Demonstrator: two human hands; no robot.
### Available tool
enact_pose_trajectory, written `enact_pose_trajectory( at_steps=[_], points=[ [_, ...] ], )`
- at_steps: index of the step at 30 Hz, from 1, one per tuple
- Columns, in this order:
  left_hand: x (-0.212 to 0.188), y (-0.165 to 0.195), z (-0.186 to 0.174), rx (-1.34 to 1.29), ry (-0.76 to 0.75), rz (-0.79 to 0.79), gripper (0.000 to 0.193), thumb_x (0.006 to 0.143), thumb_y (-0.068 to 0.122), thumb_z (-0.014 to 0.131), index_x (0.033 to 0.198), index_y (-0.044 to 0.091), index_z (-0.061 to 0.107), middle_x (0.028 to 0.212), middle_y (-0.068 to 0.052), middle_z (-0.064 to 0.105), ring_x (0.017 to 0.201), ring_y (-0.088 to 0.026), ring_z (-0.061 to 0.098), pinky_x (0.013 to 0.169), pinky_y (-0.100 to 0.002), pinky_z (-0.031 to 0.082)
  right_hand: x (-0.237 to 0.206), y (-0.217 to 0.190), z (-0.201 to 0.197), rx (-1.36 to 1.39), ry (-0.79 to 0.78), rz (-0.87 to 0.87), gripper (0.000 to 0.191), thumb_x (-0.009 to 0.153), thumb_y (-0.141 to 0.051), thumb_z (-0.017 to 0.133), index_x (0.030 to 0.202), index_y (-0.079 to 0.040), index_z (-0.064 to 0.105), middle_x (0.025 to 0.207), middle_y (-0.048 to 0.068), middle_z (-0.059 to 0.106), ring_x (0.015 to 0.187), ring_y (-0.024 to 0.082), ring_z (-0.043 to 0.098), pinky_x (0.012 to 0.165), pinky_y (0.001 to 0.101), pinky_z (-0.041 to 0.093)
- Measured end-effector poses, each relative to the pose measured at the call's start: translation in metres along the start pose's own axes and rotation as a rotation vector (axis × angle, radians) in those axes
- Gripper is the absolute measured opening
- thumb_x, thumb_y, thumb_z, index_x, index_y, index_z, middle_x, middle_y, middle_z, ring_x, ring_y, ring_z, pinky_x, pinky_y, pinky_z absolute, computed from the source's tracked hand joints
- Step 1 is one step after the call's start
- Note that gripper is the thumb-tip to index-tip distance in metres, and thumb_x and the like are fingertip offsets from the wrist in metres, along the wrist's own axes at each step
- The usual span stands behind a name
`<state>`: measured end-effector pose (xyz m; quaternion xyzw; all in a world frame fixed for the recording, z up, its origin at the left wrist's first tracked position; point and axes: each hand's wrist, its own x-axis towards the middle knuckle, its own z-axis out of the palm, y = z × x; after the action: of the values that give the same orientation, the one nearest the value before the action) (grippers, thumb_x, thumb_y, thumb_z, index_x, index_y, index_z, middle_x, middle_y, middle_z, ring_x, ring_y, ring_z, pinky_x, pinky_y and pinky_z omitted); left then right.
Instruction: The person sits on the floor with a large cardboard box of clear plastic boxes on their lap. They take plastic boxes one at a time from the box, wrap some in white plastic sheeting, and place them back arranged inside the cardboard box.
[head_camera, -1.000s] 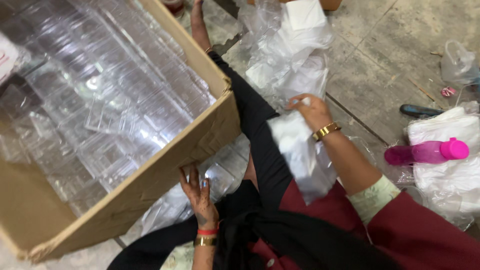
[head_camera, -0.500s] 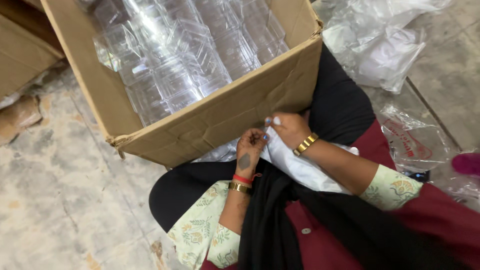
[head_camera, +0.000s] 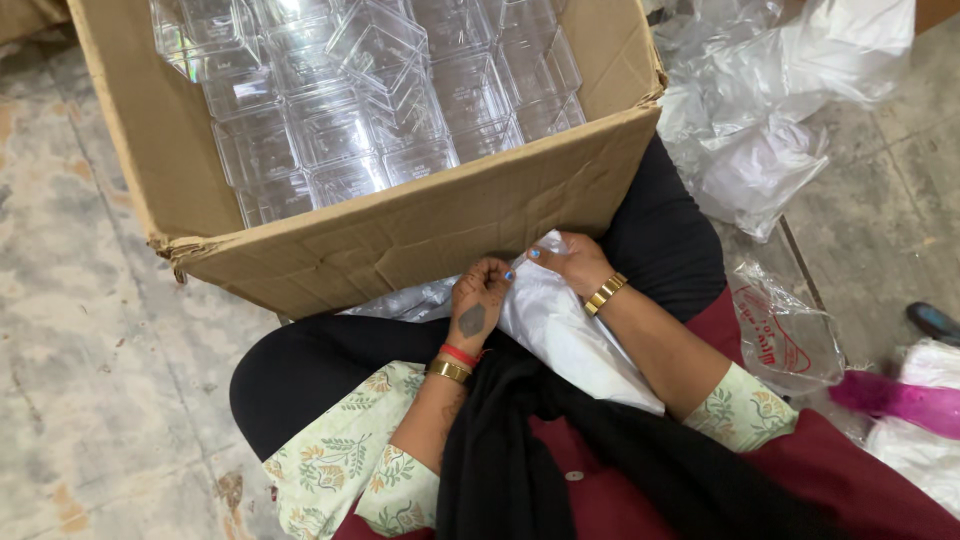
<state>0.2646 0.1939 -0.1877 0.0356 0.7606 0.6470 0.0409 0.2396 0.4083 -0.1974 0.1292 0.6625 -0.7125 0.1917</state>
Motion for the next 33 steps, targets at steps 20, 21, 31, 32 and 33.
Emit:
enact_pose_trajectory(
  at_steps=[20, 21, 31, 32, 33],
  points=[
    [0.011, -0.017, -0.027, -1.13, 0.394, -0.53, 0.017, 0.103, 0.022, 0.059, 0.106, 0.01, 0.07, 0.088, 0.0, 0.066, 0.076, -0.016, 0.061, 0.068, -0.035, 0.053, -0.051, -0.047, -0.042, 0.004, -0.622, -0.06, 0.041, 0.114, -0.032, 0.061, 0.084, -0.004, 0.062, 0.076, 0.003, 0.063, 0.074, 0.013, 0.056, 0.074, 0.0277, 0.044],
    [0.01, -0.015, -0.04, -1.246, 0.402, -0.583, 0.019, 0.1, 0.024, 0.056, 0.103, 0.01, 0.069, 0.089, -0.001, 0.068, 0.08, -0.017, 0.065, 0.074, -0.037, 0.056, -0.057, -0.047, -0.045, 0.098, -0.653, -0.005, 0.036, 0.112, -0.029, 0.063, 0.086, -0.005, 0.063, 0.077, 0.002, 0.061, 0.072, 0.013, 0.056, 0.071, 0.0278, 0.044],
    [0.009, -0.057, 0.005, -0.359, 0.174, -0.078, 0.019, 0.105, 0.023, 0.059, 0.101, 0.008, 0.07, 0.091, 0.004, 0.067, 0.084, -0.01, 0.057, 0.077, -0.024, 0.048, -0.045, -0.005, -0.007, 0.227, -0.134, 0.19, 0.024, 0.098, -0.018, 0.065, 0.114, -0.001, 0.068, 0.097, 0.004, 0.072, 0.086, 0.014, 0.068, 0.078, 0.0309, 0.055],
    [0.009, -0.062, 0.008, -0.277, 0.164, -0.108, 0.019, 0.105, 0.023, 0.06, 0.097, 0.008, 0.068, 0.087, 0.004, 0.066, 0.081, -0.012, 0.057, 0.074, -0.026, 0.048, -0.044, -0.005, -0.008, 0.309, -0.174, 0.184, 0.023, 0.101, -0.019, 0.065, 0.114, -0.001, 0.067, 0.097, 0.005, 0.071, 0.084, 0.015, 0.068, 0.077, 0.0324, 0.055],
    [0.009, -0.066, 0.009, -0.194, 0.155, -0.138, 0.02, 0.106, 0.023, 0.06, 0.093, 0.008, 0.067, 0.082, 0.003, 0.064, 0.077, -0.013, 0.057, 0.071, -0.027, 0.049, -0.043, -0.007, -0.011, 0.337, -0.31, 0.19, 0.024, 0.101, -0.022, 0.062, 0.11, 0.0, 0.067, 0.095, 0.008, 0.072, 0.083, 0.017, 0.069, 0.076, 0.0329, 0.056]
  ],
)
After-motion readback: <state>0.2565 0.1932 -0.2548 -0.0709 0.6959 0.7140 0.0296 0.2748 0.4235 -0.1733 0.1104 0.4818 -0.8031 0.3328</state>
